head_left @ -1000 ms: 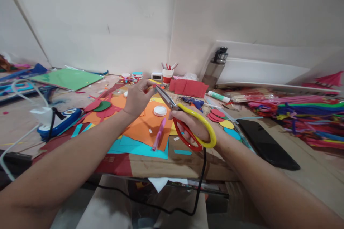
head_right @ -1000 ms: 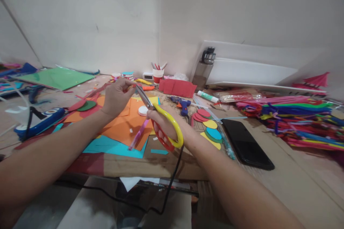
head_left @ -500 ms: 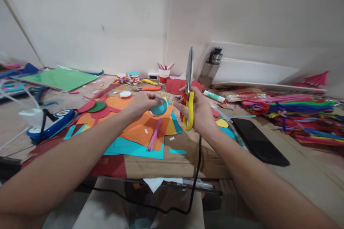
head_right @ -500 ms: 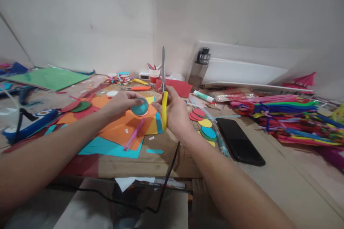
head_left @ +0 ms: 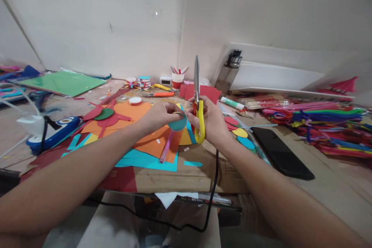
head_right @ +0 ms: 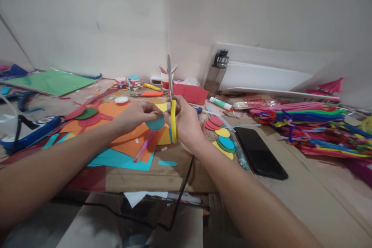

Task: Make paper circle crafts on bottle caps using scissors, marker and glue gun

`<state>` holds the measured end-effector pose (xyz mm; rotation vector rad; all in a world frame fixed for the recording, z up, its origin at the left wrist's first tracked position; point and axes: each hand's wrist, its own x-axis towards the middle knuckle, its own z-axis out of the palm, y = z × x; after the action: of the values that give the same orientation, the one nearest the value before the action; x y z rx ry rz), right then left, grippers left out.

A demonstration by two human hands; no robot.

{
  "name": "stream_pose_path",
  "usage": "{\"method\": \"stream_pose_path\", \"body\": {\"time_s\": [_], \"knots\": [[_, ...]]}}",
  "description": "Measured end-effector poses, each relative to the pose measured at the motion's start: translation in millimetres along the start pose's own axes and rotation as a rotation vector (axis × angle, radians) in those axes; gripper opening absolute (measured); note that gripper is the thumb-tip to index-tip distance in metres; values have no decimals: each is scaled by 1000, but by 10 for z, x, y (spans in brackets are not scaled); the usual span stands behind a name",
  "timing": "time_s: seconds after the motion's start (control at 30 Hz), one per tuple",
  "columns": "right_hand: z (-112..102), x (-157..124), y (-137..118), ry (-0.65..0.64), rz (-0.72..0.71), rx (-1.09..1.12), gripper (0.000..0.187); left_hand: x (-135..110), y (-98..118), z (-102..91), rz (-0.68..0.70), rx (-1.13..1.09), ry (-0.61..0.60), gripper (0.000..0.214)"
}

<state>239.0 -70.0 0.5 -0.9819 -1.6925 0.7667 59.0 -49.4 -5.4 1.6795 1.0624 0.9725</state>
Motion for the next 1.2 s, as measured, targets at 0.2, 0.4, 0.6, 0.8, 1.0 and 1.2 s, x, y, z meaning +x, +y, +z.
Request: {"method": "stream_pose_path", "body": {"time_s": [0.2, 0.4, 0.6, 0.8, 1.0, 1.2], "knots": [[-27, 25, 32, -40, 92, 189, 44, 35, -32, -38, -5, -121, -85, 21], [-43, 2, -9, -48, 151, 101, 42, 40, -46, -74, -44, -168, -55, 22], [-118, 15, 73, -126, -26, -271, 34, 124, -26, -283, -79, -497, 153, 22], [-222, 43, 62, -149, -136, -864, 44, 190, 19, -471, -44, -626, 332, 21], [-226, 15, -16, -193, -93, -989, 47, 202, 10, -520, 21, -615, 364, 20], [-212, 8, -24, -204, -109, -1089, 47, 192, -16, -516, 46, -465, 322, 21]]}}
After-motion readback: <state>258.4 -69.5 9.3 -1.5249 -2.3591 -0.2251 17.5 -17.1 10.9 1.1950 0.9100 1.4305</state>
